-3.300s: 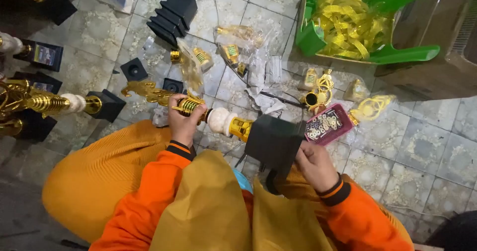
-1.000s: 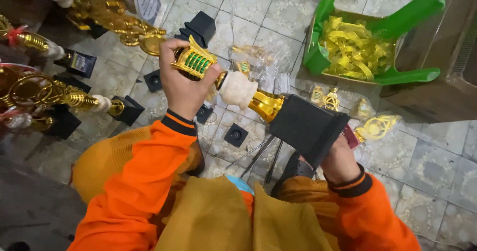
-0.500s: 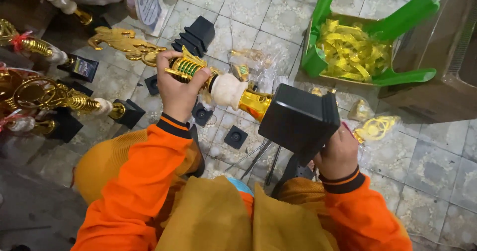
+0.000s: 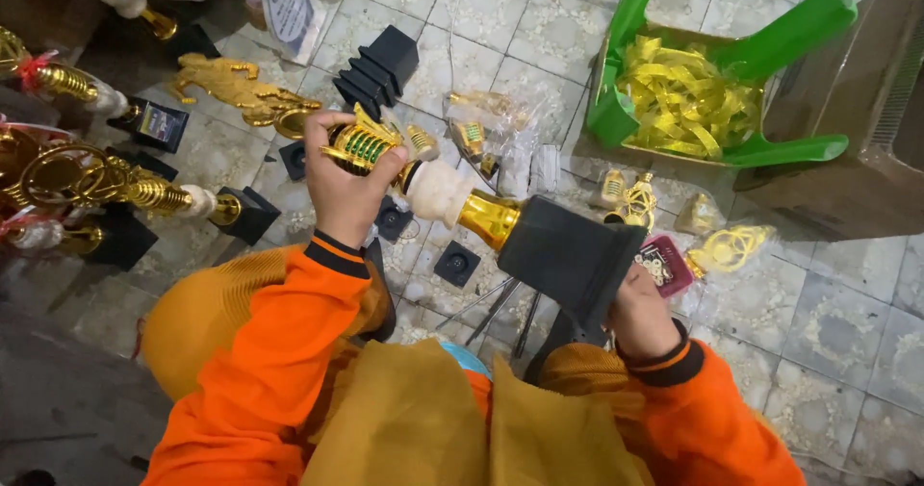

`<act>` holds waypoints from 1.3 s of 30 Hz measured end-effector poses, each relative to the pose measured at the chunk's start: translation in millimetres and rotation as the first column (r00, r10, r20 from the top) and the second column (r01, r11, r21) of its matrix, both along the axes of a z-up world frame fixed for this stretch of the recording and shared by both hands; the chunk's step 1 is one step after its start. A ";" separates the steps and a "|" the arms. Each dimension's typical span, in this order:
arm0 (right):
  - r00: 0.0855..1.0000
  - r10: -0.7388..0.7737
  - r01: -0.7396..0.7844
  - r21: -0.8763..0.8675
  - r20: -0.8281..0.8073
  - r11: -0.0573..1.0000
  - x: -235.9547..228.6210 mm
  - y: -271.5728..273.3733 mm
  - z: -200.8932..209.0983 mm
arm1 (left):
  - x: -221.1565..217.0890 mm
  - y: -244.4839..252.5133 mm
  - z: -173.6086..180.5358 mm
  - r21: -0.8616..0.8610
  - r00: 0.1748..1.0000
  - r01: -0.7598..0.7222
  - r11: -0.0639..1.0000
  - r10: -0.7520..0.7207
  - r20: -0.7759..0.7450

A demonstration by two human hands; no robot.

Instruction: Assembling trophies by threading gold-colored plastic components and bases onto a central metal rod.

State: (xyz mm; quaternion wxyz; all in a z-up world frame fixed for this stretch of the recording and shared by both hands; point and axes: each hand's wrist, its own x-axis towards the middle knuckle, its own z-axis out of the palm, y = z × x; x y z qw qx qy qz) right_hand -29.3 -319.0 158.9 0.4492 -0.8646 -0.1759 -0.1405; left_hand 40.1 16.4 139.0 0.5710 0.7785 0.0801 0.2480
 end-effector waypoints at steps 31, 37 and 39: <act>0.895 0.213 -0.098 0.295 -0.392 0.951 36.8 13.7 -45.8 | -20.5 13.1 -179.4 -0.441 0.768 -0.414 0.796 0.046 -0.639; 0.773 0.387 -0.286 0.270 -0.503 0.920 79.4 -10.5 -41.2 | -11.6 13.9 -170.2 -0.422 0.774 -0.457 0.783 0.116 -0.623; 0.715 0.067 0.136 0.233 -0.695 0.963 101.7 -25.2 -43.2 | -9.5 11.4 -160.9 -0.425 0.758 -0.457 0.781 0.092 -0.646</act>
